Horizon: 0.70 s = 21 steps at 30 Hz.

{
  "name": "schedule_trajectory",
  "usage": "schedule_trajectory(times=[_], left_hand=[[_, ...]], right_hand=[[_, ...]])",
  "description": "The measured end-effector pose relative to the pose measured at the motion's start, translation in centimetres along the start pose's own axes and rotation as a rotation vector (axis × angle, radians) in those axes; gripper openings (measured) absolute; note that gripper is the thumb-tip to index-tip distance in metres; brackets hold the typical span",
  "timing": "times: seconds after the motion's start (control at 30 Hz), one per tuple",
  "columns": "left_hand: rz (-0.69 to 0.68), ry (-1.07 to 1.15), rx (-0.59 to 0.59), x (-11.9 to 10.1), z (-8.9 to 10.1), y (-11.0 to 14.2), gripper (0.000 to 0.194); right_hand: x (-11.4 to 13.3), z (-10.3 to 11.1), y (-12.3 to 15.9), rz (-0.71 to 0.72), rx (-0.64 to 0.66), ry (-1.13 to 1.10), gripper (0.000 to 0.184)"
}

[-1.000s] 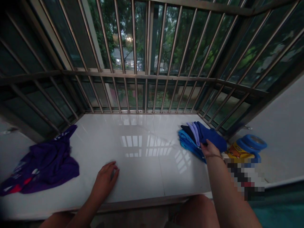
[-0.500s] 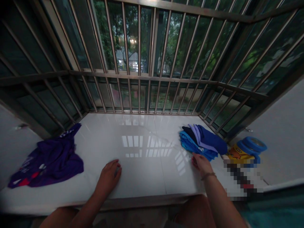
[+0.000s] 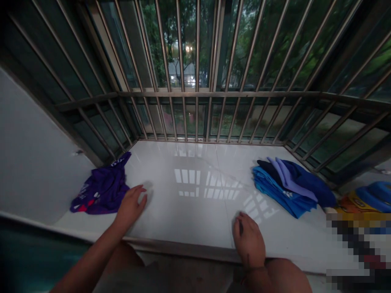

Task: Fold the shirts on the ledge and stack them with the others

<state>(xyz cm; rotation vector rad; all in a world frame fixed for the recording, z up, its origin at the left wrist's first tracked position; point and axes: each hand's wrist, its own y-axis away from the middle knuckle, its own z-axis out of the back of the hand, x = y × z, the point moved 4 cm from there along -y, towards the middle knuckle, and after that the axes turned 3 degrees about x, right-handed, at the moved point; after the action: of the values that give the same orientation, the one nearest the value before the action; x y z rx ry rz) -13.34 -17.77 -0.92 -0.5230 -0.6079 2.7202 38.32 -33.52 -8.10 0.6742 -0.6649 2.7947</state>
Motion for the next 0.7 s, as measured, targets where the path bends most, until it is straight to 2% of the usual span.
schedule_trajectory(times=[0.07, 0.13, 0.23, 0.3, 0.37, 0.43, 0.57, 0.63, 0.7], left_hand=[[0.126, -0.126, -0.033, 4.2, 2.7, -1.7, 0.041], [0.342, -0.265, -0.014, 8.7, 4.6, -2.8, 0.053], [0.747, -0.414, 0.091, 14.4, 5.7, -2.4, 0.076], [0.877, -0.436, 0.153, 16.3, 5.4, -1.5, 0.076], [0.845, -0.428, 0.184, 16.5, 4.6, -0.8, 0.062], [0.751, -0.418, 0.203, 15.5, 3.6, -0.1, 0.052], [0.541, -0.389, 0.209, 12.6, 1.2, 1.3, 0.052], [0.423, -0.389, 0.176, 11.7, 0.3, 2.0, 0.056], [0.322, -0.389, 0.134, 11.2, -0.4, 2.6, 0.059]], right_hand=[[-0.3, -0.1, 0.1, 0.021, -0.005, 0.014, 0.043], [-0.4, -0.2, 0.2, 0.019, -0.011, 0.024, 0.043], [-0.4, -0.2, 0.3, 0.002, -0.015, 0.023, 0.043], [-0.3, -0.2, 0.3, -0.013, -0.015, 0.016, 0.042], [-0.2, -0.4, 0.4, -0.021, -0.021, 0.015, 0.042], [0.0, -0.5, 0.5, -0.013, -0.035, 0.027, 0.041], [0.3, 0.3, -0.3, 0.078, -0.019, 0.076, 0.037], [-0.2, 2.2, -2.1, 0.126, -0.006, 0.114, 0.035], [-1.4, 5.5, -5.2, 0.118, -0.029, 0.206, 0.034]])
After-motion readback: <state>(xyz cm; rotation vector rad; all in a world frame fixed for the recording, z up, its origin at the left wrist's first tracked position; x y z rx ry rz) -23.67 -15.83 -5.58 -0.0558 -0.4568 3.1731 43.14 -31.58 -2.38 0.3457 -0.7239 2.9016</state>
